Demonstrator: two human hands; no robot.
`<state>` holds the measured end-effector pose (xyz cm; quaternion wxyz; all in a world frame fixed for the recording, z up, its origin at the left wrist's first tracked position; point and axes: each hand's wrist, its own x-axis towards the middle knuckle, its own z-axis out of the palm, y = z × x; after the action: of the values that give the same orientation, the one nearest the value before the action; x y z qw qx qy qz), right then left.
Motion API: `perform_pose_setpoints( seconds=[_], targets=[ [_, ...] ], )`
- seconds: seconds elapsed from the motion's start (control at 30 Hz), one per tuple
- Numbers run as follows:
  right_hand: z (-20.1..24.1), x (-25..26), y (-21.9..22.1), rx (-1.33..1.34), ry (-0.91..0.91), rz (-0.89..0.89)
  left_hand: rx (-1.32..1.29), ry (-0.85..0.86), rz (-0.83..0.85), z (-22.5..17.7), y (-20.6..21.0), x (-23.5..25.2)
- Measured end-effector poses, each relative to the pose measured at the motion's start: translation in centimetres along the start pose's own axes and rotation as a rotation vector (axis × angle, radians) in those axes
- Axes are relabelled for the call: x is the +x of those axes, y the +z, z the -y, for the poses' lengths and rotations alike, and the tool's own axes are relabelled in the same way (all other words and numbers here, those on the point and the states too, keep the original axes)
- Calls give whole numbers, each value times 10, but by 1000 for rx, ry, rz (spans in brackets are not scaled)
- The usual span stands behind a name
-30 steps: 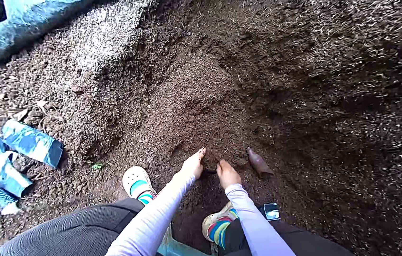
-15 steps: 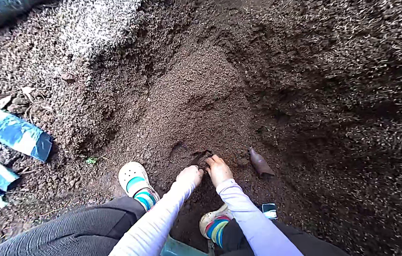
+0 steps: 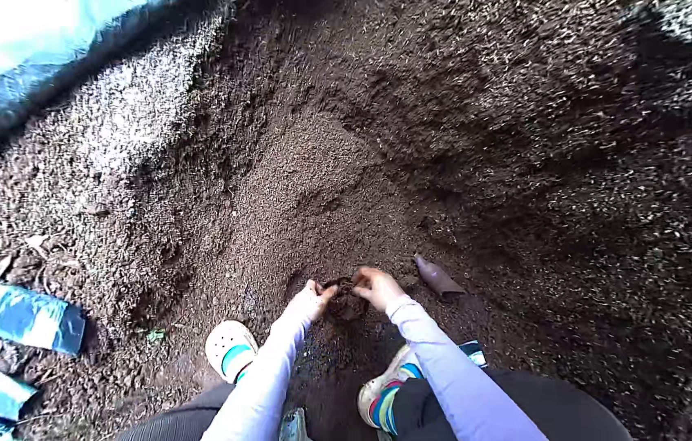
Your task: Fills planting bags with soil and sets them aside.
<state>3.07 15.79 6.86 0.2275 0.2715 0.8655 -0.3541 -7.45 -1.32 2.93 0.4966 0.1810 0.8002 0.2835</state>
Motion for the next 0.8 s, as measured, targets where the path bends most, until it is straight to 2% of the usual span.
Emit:
perform_pose_setpoints(
  seconds=[0.07,0.17,0.33,0.47,0.57,0.67,0.8],
  targets=[
    [-12,9,6,6,154,6,89,-92,71,1,1,16],
    [-20,22,28,-49,303,141,235,-90,127,-5,9,29],
    [1,23,33,-62,379,162,422,-123,39,-28,20,22],
    [7,28,46,-98,438,98,480,-131,-14,-32,29,21],
    [-3,28,47,-81,400,92,349,-97,-5,-20,20,18],
    [-19,26,24,-18,295,205,91,-98,84,-9,4,21],
    [-18,26,-10,-133,134,325,122,-3,34,-12,2,41]
  ],
)
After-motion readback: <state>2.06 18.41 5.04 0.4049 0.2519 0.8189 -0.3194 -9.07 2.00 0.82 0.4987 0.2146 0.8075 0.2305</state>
